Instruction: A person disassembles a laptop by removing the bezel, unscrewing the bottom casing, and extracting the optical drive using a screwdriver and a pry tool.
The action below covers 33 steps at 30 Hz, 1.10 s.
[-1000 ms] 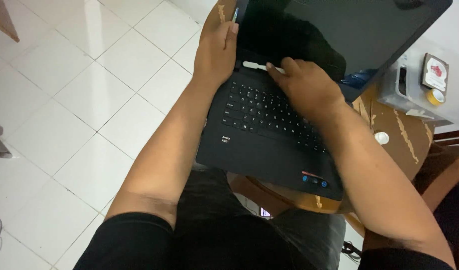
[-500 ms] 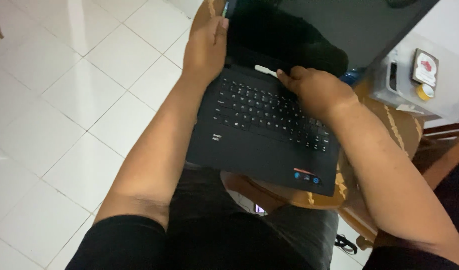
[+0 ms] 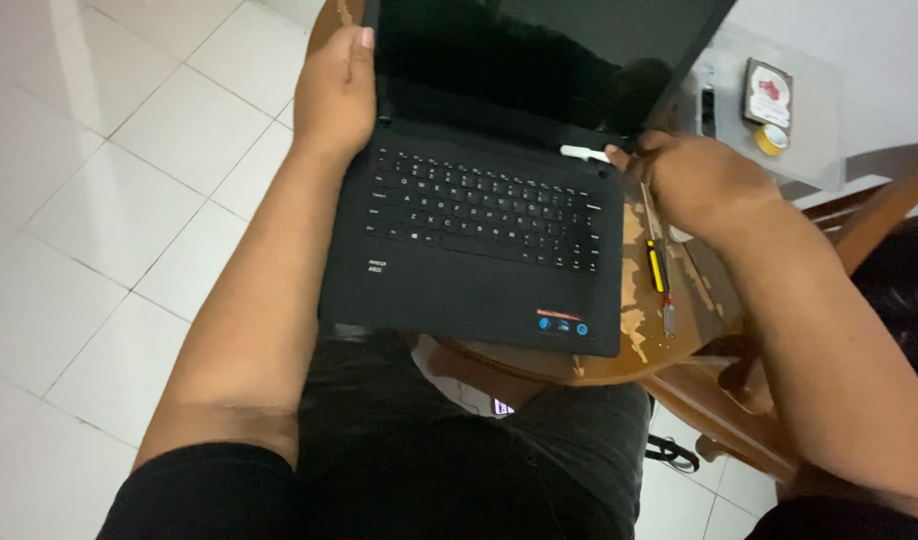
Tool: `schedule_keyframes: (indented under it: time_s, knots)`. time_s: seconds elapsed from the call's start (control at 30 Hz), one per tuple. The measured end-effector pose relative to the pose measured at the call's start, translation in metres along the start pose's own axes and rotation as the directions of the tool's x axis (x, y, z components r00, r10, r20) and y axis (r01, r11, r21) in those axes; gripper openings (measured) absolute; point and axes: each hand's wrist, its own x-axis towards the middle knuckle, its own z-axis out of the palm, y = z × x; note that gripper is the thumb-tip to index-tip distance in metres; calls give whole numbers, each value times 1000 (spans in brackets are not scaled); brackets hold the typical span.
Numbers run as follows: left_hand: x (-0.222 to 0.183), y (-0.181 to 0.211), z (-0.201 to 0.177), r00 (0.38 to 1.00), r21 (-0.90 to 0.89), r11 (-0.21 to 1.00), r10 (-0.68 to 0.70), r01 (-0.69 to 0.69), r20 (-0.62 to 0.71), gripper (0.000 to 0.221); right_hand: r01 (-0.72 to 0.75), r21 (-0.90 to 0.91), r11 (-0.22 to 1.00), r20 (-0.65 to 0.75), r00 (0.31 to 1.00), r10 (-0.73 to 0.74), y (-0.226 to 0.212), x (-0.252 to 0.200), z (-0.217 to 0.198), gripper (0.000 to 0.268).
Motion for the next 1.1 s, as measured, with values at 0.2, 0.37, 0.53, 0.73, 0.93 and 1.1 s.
schedule_keyframes:
  time_s: [0.2,0.37,0.53,0.73,0.93,1.1]
  knots:
    - [-1,2,-1,997,3,997,-80,80,5,40,121,-346,930,-154,971,-184,65,8,19,44]
    - [-5,6,-4,997,-10,997,-74,74,17,41,158,-235,959,-332,914,-232,71,-5,37,58]
    - [0,-1,1,998,26,998,-62,62,12,40,160,-146,976,-274,942,-196,82,17,64,39]
    - [-1,3,-2,995,52,994,-94,93,17,42,67,-202,977,-191,976,-106,41,0,41,39]
    - [-2,8,-3,995,18,995,-95,95,12,41,511,-40,858,-536,714,-450,55,35,73,15]
    - [-3,14,-7,998,-9,999,-39,39,48,47,299,333,894,-705,709,26,20,49,71,91]
